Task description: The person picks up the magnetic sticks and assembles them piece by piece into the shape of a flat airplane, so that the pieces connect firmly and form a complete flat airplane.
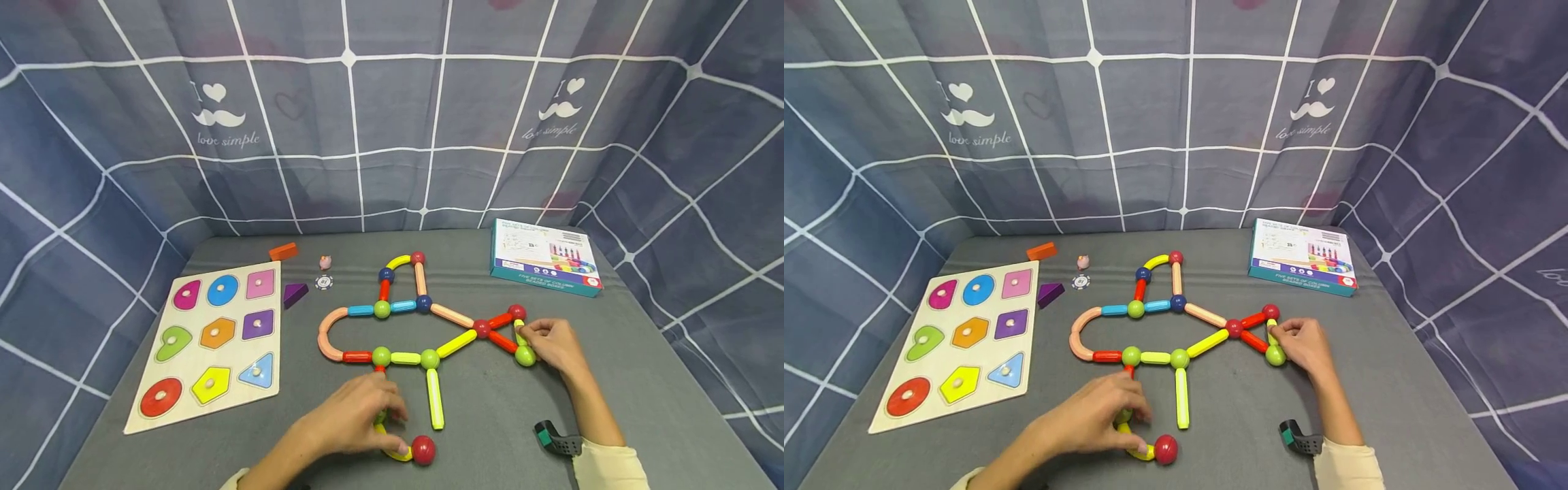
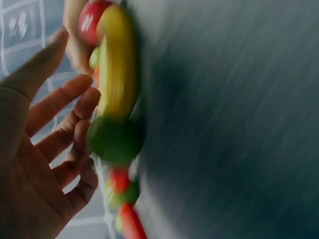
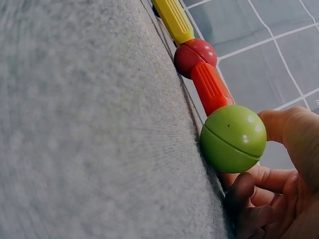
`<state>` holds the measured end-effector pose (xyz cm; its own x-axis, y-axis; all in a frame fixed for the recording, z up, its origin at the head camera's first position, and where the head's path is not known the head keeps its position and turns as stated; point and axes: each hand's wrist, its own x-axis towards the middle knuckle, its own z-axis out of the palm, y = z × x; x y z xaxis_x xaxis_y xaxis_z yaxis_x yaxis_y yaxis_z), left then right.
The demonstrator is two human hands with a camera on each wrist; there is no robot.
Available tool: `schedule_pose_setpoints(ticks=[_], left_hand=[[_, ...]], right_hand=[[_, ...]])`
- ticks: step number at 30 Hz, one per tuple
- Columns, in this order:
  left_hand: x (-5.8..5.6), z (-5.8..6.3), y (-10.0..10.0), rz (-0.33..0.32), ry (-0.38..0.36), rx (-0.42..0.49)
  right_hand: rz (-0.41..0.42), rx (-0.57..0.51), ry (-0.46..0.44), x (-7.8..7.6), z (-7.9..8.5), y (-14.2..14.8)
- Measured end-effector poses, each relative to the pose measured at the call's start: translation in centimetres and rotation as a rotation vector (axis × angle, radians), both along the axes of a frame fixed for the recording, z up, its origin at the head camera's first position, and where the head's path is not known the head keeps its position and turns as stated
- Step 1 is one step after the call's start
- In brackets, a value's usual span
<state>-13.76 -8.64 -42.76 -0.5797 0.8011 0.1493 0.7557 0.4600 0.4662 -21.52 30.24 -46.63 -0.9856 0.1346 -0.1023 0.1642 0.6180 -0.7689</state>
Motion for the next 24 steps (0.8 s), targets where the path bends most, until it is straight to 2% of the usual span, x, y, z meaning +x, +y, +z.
schedule_pose_setpoints(ticks=[2,4,8,10,11,13,15,17,20,24], left_hand=[[0.6,-0.6,0.7,-0.046,0.042,-0.045],[1.0,-1.0,1.2,-0.058,0.072,-0.083],[1.2,-1.4,1.7,-0.046,0.072,-0.139],[1.2,-1.4,1.7,-0.042,0.054,-0.152],[1.2,-1.4,1.8,-0.042,0.043,-0.157],[1.3,-1.4,1.9,-0.042,0.033,-0.167],[1.2,-1.3,2.0,-0.04,0.023,-0.174],[1.1,-1.3,2.1,-0.041,0.032,-0.176],[1.0,-1.3,2.4,-0.042,0.061,-0.169],[0.9,-1.4,2.7,-0.038,0.09,-0.153]], right_hand=[[0.006,0.017,0.014,0.0,-0.1,0.0],[0.01,0.068,0.064,0.2,0.0,-0.1],[-0.027,0.224,0.267,0.9,0.9,-1.1],[0.011,0.222,0.343,1.5,1.7,-2.4],[0.069,0.186,0.355,1.9,2.0,-3.3],[0.252,0.071,0.281,2.7,2.7,-5.4],[0.45,-0.051,0.114,3.5,2.8,-7.6],[0.579,-0.1,-0.034,4.1,2.5,-9.6],[0.65,-0.099,-0.142,4.7,1.7,-11.5],[0.631,-0.105,-0.167,5.0,0.9,-12.8]])
